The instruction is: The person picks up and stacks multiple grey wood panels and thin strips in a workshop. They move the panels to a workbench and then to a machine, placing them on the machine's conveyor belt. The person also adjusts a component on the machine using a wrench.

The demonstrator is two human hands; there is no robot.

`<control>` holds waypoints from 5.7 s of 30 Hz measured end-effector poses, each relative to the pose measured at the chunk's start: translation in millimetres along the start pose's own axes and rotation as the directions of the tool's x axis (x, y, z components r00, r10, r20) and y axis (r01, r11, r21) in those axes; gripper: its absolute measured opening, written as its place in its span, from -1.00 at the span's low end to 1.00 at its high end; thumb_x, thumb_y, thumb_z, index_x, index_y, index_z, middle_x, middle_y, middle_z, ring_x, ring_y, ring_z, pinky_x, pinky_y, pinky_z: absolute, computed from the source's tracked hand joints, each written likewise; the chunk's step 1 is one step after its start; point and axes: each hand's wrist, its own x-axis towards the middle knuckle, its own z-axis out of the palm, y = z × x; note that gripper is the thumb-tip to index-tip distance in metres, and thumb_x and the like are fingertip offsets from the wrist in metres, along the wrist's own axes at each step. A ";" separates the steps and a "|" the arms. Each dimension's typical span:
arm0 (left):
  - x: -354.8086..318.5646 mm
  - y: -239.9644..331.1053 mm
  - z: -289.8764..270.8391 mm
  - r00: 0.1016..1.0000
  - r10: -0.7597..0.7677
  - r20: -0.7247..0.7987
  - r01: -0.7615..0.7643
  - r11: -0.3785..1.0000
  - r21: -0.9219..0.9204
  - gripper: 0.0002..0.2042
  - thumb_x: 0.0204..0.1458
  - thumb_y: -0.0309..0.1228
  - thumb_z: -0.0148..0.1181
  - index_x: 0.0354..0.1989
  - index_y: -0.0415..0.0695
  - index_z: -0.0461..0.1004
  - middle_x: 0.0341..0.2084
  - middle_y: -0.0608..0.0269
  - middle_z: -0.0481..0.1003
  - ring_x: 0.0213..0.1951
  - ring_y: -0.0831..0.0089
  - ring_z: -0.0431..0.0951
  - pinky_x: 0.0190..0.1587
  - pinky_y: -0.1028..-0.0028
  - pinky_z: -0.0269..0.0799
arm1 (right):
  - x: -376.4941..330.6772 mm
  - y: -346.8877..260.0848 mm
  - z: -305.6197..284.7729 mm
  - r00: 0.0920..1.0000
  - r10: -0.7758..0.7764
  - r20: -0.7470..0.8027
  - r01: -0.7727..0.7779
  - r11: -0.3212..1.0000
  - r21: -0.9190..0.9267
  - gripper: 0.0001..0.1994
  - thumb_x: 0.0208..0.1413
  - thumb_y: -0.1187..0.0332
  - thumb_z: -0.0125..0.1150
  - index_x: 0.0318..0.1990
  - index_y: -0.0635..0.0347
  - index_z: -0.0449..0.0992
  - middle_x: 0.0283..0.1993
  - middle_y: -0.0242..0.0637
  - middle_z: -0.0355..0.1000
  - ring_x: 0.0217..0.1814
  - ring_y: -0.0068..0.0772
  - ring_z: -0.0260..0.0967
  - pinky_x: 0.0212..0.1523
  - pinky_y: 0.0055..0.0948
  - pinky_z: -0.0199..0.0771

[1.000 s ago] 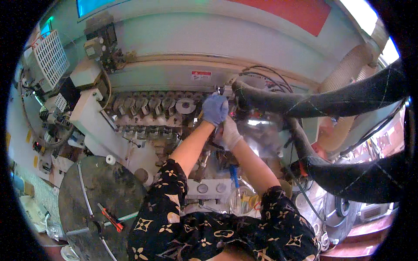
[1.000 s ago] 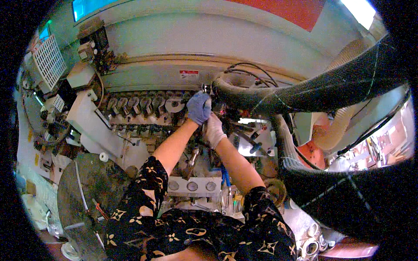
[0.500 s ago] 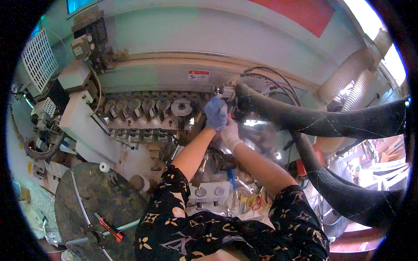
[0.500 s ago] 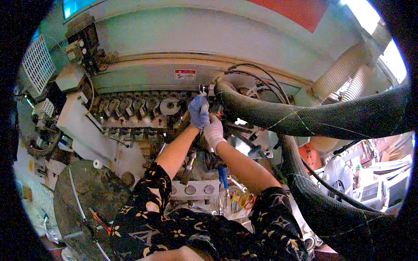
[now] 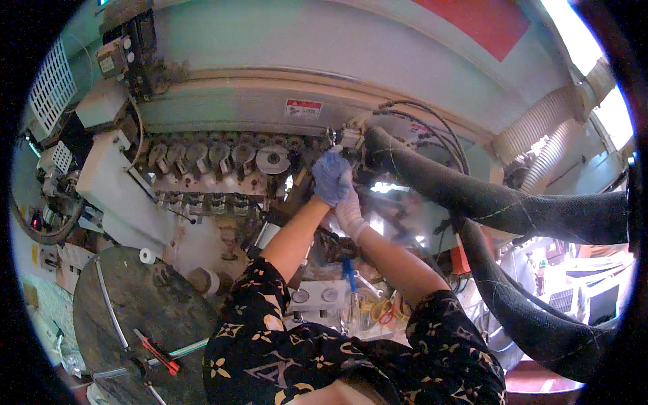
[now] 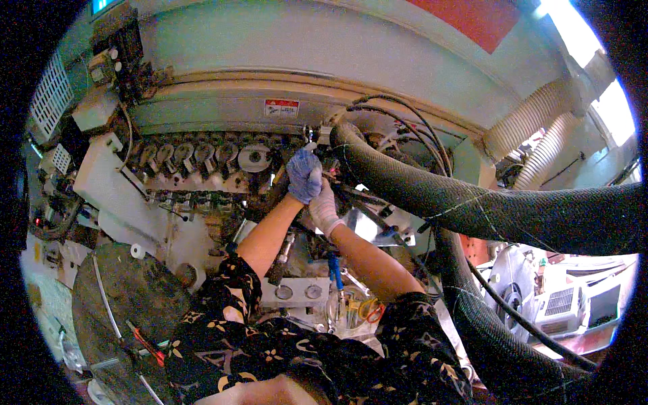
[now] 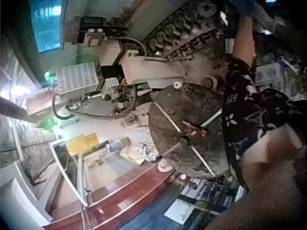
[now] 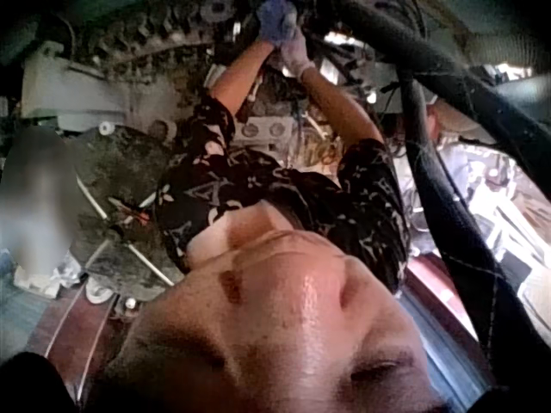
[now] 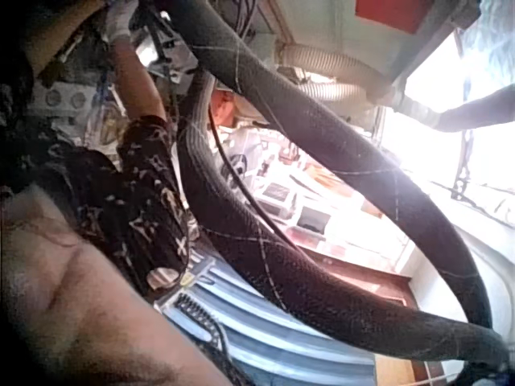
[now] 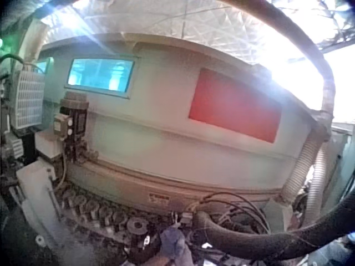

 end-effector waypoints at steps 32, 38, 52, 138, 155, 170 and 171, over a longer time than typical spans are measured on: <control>95.5 -87.8 -33.2 0.610 -0.359 0.706 0.143 0.927 0.348 -0.58 -0.11 -0.06 0.18 -0.03 0.16 0.44 -0.09 0.14 0.45 -0.04 0.18 0.44 0.00 0.25 0.34 | 8.7 14.1 -8.9 0.985 -0.162 -0.065 0.121 0.901 -0.418 -0.73 0.12 0.23 0.08 -0.13 0.22 0.39 -0.40 -0.42 0.33 -0.38 -0.59 0.28 -0.46 -0.53 0.34; 91.1 -90.2 -25.7 0.626 -0.370 0.687 0.176 0.925 0.338 -0.63 -0.09 -0.09 0.17 -0.08 0.11 0.47 -0.15 0.14 0.48 -0.09 0.15 0.46 -0.03 0.25 0.35 | -27.2 -35.8 14.8 0.993 0.086 -0.086 -0.102 0.973 -0.205 -0.74 0.04 0.30 0.15 -0.14 0.20 0.41 -0.44 -0.44 0.35 -0.53 -0.68 0.17 -0.59 -0.61 0.18; 90.3 -90.3 -23.9 0.655 -0.310 0.689 0.112 0.942 0.317 -0.60 -0.03 -0.02 0.06 -0.04 0.10 0.45 -0.08 0.12 0.44 -0.04 0.14 0.42 0.02 0.22 0.32 | -70.8 -58.2 69.5 0.735 -0.672 0.090 0.649 0.658 -0.382 -0.48 0.01 0.59 -0.01 0.19 0.22 0.14 0.11 -0.23 0.19 -0.06 -0.41 0.31 -0.06 -0.51 0.33; 81.2 -21.5 -127.3 0.797 -0.601 0.063 0.468 0.547 -0.694 -0.65 0.09 -0.06 0.00 -0.08 -0.01 0.39 -0.51 0.39 0.36 -0.58 0.65 0.30 -0.61 0.58 0.38 | -197.9 -80.6 -30.8 0.901 -0.354 -0.252 0.301 0.927 -0.224 -0.92 -0.02 0.56 0.05 -0.43 0.18 0.29 -0.26 -0.23 0.36 -0.47 -0.62 0.25 -0.52 -0.58 0.30; -39.3 -9.5 -269.9 0.692 -0.696 -0.189 0.319 0.530 -0.785 -0.63 0.13 -0.12 -0.02 -0.11 -0.20 0.34 -0.49 0.38 0.32 -0.65 0.69 0.24 -0.63 0.62 0.36 | -54.1 -59.7 75.7 0.706 -0.707 0.021 0.521 0.500 -0.692 -0.92 -0.10 0.49 0.07 -0.39 0.19 0.41 -0.26 -0.17 0.40 -0.19 -0.15 0.34 -0.08 -0.40 0.32; -38.7 6.0 -259.6 0.696 -0.712 -0.098 0.372 0.473 -0.799 -0.70 0.15 -0.13 -0.07 -0.18 -0.12 0.34 -0.50 0.39 0.32 -0.66 0.66 0.18 -0.64 0.57 0.29 | 16.2 -133.7 150.2 0.555 -0.823 0.116 0.441 0.173 -0.881 -0.64 0.13 0.07 -0.06 0.00 0.03 0.32 -0.16 0.00 0.43 -0.09 0.04 0.37 -0.12 -0.17 0.37; -37.9 7.2 -259.9 0.703 -0.704 -0.106 0.366 0.486 -0.794 -0.68 0.15 -0.10 -0.07 -0.19 -0.12 0.33 -0.50 0.39 0.31 -0.65 0.67 0.17 -0.64 0.58 0.30 | 27.7 -144.9 156.6 0.598 -0.798 0.076 0.344 0.170 -0.924 -0.63 0.13 0.05 -0.07 0.01 0.01 0.32 -0.16 0.00 0.43 -0.09 0.04 0.37 -0.13 -0.17 0.38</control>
